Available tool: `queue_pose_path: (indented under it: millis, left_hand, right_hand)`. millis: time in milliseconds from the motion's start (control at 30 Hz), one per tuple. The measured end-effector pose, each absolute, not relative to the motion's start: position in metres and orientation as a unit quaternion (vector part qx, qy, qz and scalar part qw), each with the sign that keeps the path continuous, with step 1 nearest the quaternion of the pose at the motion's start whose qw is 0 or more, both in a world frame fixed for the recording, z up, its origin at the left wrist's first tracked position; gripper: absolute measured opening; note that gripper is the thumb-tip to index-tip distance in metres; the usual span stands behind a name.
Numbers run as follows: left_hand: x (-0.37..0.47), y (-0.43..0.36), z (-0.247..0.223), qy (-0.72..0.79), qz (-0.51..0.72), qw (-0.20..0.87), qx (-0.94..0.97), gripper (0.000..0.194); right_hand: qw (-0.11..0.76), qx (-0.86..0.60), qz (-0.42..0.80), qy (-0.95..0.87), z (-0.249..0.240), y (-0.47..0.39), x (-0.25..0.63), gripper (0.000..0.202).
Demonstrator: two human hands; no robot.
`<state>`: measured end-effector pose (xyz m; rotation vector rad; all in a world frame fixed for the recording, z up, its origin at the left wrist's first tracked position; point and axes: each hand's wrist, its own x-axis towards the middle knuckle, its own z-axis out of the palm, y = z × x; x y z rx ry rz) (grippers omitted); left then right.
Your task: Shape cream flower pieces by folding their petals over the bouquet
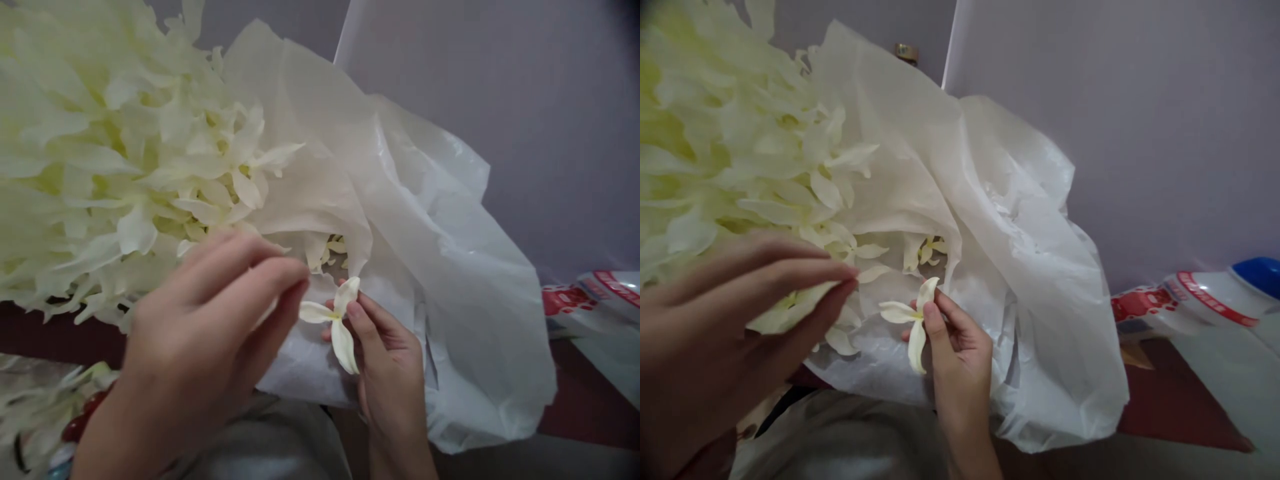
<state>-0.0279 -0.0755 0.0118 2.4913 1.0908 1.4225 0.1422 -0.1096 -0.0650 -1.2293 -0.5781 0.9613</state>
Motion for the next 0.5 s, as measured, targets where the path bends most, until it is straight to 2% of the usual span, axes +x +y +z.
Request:
queue_pose_path:
  millis: [100, 333, 500]
  left_hand:
    - [-0.015, -0.082, -0.001, 0.318, 0.444, 0.043, 0.837, 0.013]
    - [0.008, -0.079, -0.031, 0.331, 0.483, 0.191, 0.788, 0.007]
    - [0.014, -0.078, -0.037, 0.341, 0.489, 0.189, 0.781, 0.005]
  right_hand:
    - [0.668, -0.542, 0.43, -0.275, -0.066, -0.11, 0.142, 0.034]
    - [0.655, -0.556, 0.375, -0.347, -0.076, -0.114, 0.147, 0.025]
    - [0.654, -0.554, 0.382, -0.345, -0.08, -0.116, 0.149, 0.025]
